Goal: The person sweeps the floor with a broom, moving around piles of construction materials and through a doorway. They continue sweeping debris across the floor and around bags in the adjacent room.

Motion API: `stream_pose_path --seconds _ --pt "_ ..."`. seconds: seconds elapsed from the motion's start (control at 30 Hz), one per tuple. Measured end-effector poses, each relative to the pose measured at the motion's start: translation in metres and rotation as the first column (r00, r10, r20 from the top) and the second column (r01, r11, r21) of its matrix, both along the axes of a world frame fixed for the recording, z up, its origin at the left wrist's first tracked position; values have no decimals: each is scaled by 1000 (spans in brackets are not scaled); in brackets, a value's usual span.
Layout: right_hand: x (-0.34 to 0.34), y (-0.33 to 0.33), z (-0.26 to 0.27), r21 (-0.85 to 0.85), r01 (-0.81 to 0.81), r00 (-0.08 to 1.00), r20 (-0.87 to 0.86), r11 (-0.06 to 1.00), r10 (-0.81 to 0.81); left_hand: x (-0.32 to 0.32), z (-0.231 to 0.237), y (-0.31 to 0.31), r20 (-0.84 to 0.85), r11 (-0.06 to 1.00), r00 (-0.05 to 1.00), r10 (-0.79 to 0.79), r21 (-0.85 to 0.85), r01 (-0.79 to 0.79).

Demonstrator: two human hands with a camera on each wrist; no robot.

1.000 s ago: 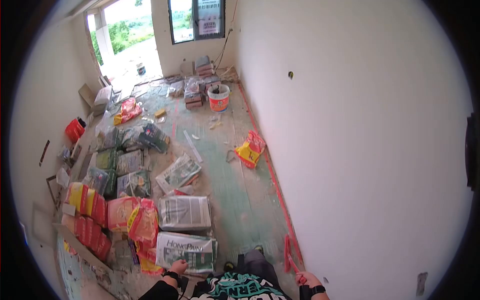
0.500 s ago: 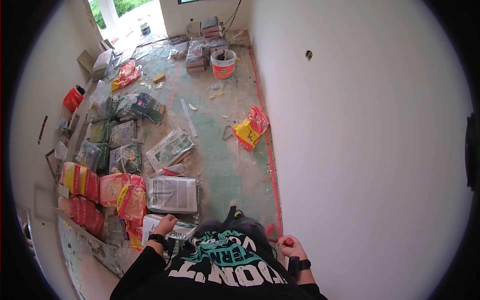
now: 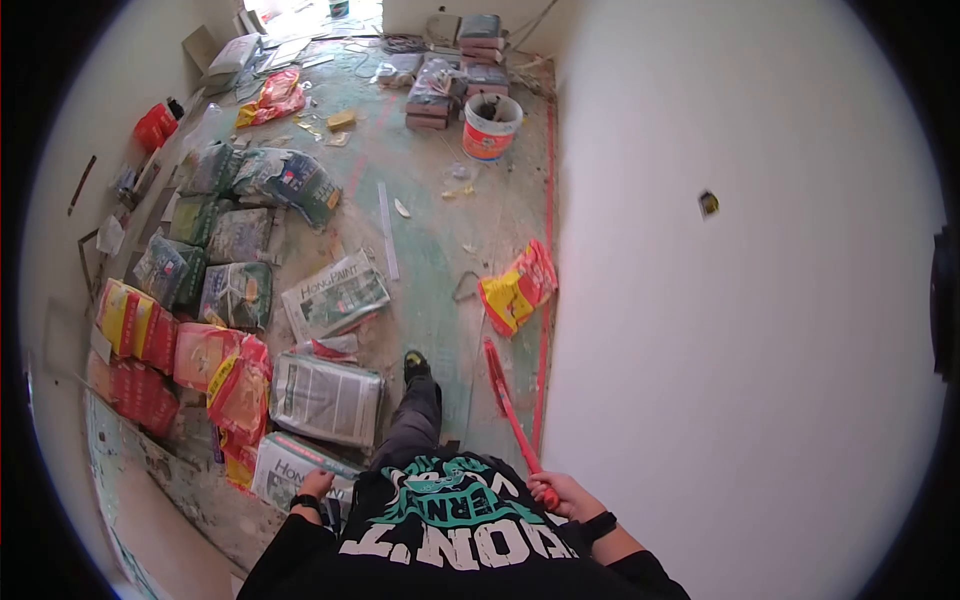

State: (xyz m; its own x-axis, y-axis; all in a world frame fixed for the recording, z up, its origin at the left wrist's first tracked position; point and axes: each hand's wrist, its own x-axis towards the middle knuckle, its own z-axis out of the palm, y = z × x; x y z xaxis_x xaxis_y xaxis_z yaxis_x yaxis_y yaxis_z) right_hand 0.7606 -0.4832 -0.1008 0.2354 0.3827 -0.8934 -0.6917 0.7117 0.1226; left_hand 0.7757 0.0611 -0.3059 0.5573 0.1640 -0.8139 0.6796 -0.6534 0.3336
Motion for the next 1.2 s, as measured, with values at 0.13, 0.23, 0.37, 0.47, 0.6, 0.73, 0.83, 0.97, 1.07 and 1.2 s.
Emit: stream_pose_path --seconds 0.13,0.23,0.37,0.47,0.6,0.73,0.83,0.97,1.07,1.2 --pt "151 -20 2 203 93 994 -80 975 -79 61 -17 19 -32 927 928 370 -57 -372" --pt "274 -17 24 238 78 994 -95 968 -57 139 -25 32 65 944 942 328 -57 -325" --pt "385 -16 30 11 -194 979 70 981 193 250 -28 43 364 979 915 173 42 -201" --pt "439 -11 40 -330 -407 865 158 851 475 330 10 23 327 980 924 197 -48 -193" --pt "506 -15 22 -667 -446 657 208 596 724 407 47 -6 355 970 903 243 -115 -216" --pt "592 -38 -17 -880 -379 461 86 284 883 442 0 -2 160 955 947 277 -152 -254" --pt "658 -61 -33 -872 -446 474 -39 201 880 487 36 -21 -105 992 991 80 -92 -90" --pt "698 -115 -119 -941 -309 326 -242 -139 914 520 -34 25 -15 993 996 91 -80 -92" --pt "704 -159 -175 -668 -638 -2 -496 -383 868 608 39 -2 130 997 991 -32 77 22" --pt "764 -156 -128 -482 -797 -91 -502 -365 860 771 87 -33 329 986 941 77 118 -121"
